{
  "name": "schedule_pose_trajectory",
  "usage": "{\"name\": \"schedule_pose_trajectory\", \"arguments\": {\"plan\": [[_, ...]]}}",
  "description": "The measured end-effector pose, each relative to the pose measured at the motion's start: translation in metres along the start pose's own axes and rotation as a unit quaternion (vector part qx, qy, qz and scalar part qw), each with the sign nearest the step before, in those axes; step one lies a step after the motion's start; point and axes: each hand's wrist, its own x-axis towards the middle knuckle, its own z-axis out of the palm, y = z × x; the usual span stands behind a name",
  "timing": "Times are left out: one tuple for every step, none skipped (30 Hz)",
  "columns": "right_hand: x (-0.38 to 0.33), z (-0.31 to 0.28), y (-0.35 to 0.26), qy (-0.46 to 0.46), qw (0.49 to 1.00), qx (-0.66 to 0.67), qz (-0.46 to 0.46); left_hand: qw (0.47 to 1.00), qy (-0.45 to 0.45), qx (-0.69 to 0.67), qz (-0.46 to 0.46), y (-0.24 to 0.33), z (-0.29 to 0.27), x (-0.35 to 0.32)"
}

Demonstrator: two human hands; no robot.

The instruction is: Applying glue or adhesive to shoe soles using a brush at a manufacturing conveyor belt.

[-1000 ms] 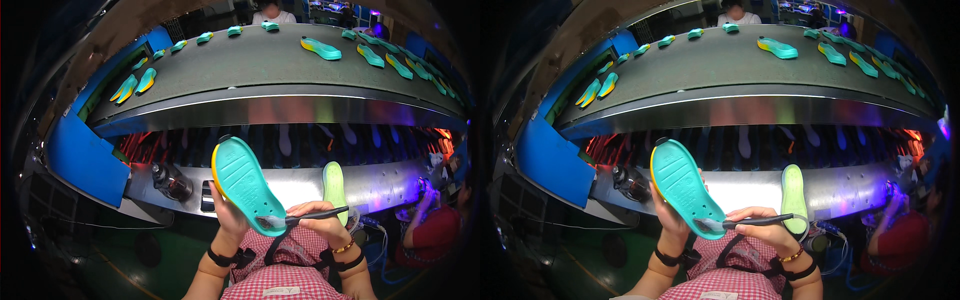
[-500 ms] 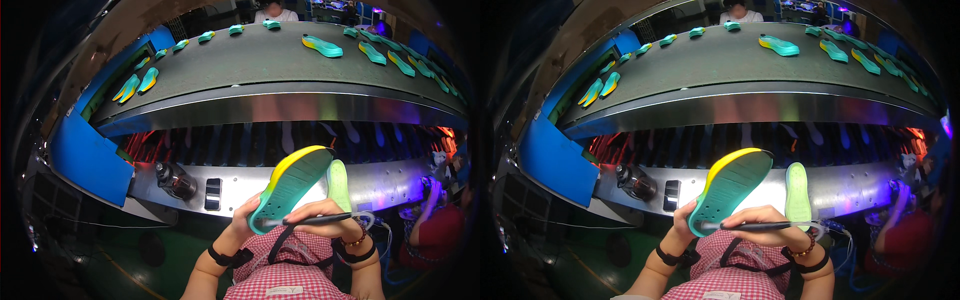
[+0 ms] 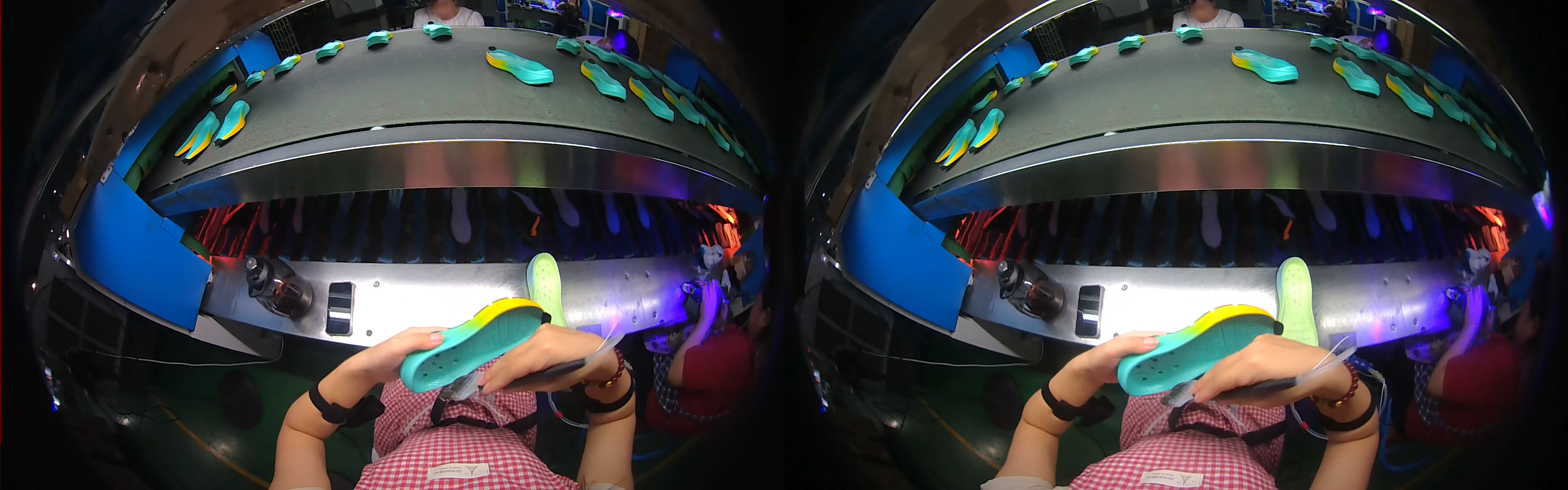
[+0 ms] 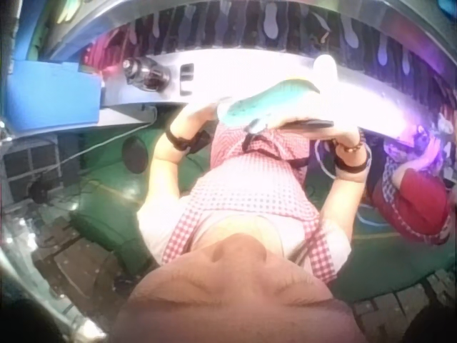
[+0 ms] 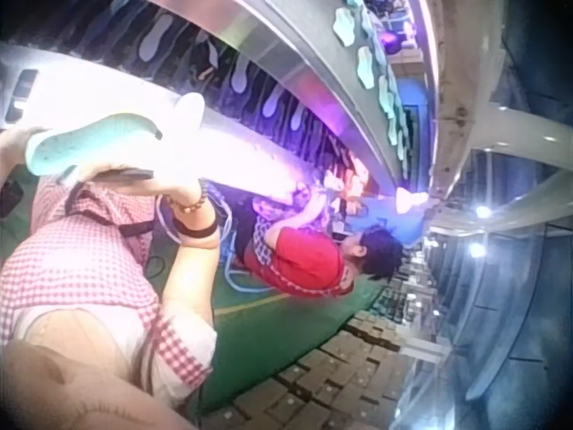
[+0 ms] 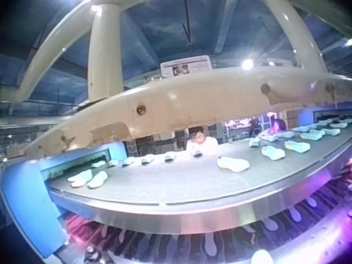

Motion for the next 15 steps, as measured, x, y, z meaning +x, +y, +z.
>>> {"name": "schedule_pose_trajectory", "arguments": {"plan": [[-0.002, -0.001, -0.001, 0.014, 0.999, 0.005, 0.028, 1.000, -0.005, -0.022, 0.013, 0.003, -0.001, -0.004], [-0.002, 0.000, 0.006, 0.013, 0.999, 0.006, 0.029, 0.999, -0.010, -0.045, 0.026, 0.005, 0.000, -0.007], [-0.004, 0.001, 0.018, 0.038, 0.999, 0.013, 0.002, 0.998, 0.014, -0.060, 0.025, 0.006, 0.004, -0.007], [-0.005, 0.004, 0.023, 0.063, 0.997, 0.020, -0.026, 0.998, 0.013, -0.060, 0.026, 0.007, 0.002, -0.007], [-0.008, 0.007, 0.022, 0.065, 0.997, 0.027, -0.012, 0.999, 0.005, -0.029, 0.029, 0.008, -0.001, -0.009], [-0.010, 0.010, 0.016, 0.055, 0.998, -0.020, 0.006, 1.000, 0.002, 0.002, 0.031, 0.008, -0.005, -0.013], [-0.013, 0.008, 0.011, 0.048, 0.998, -0.029, 0.015, 0.999, 0.013, 0.015, 0.039, 0.002, -0.010, -0.015], [-0.015, 0.006, 0.009, 0.041, 0.998, -0.039, 0.023, 0.999, 0.018, 0.014, 0.040, -0.002, -0.014, -0.019], [-0.016, 0.007, 0.012, 0.041, 0.998, -0.039, 0.024, 0.998, 0.017, -0.044, 0.045, -0.003, -0.016, -0.020], [-0.016, 0.010, 0.019, 0.120, 0.992, -0.046, -0.002, 0.993, 0.016, -0.102, 0.049, -0.002, -0.015, -0.021], [-0.016, 0.013, 0.026, 0.197, 0.979, -0.054, -0.029, 0.994, 0.033, -0.074, 0.072, 0.000, -0.010, -0.025], [-0.017, 0.016, 0.033, 0.210, 0.978, -0.010, -0.007, 0.994, 0.030, -0.074, 0.072, 0.008, -0.004, -0.026], [-0.019, 0.020, 0.041, 0.197, 0.980, -0.010, -0.010, 0.994, 0.050, -0.024, 0.092, 0.017, 0.001, -0.027], [-0.022, 0.024, 0.045, 0.184, 0.983, -0.010, -0.012, 0.991, 0.070, 0.026, 0.111, 0.025, 0.004, -0.029], [-0.022, 0.025, 0.038, 0.174, 0.984, -0.029, 0.004, 0.985, 0.091, 0.104, 0.105, 0.033, 0.007, -0.034]]}}
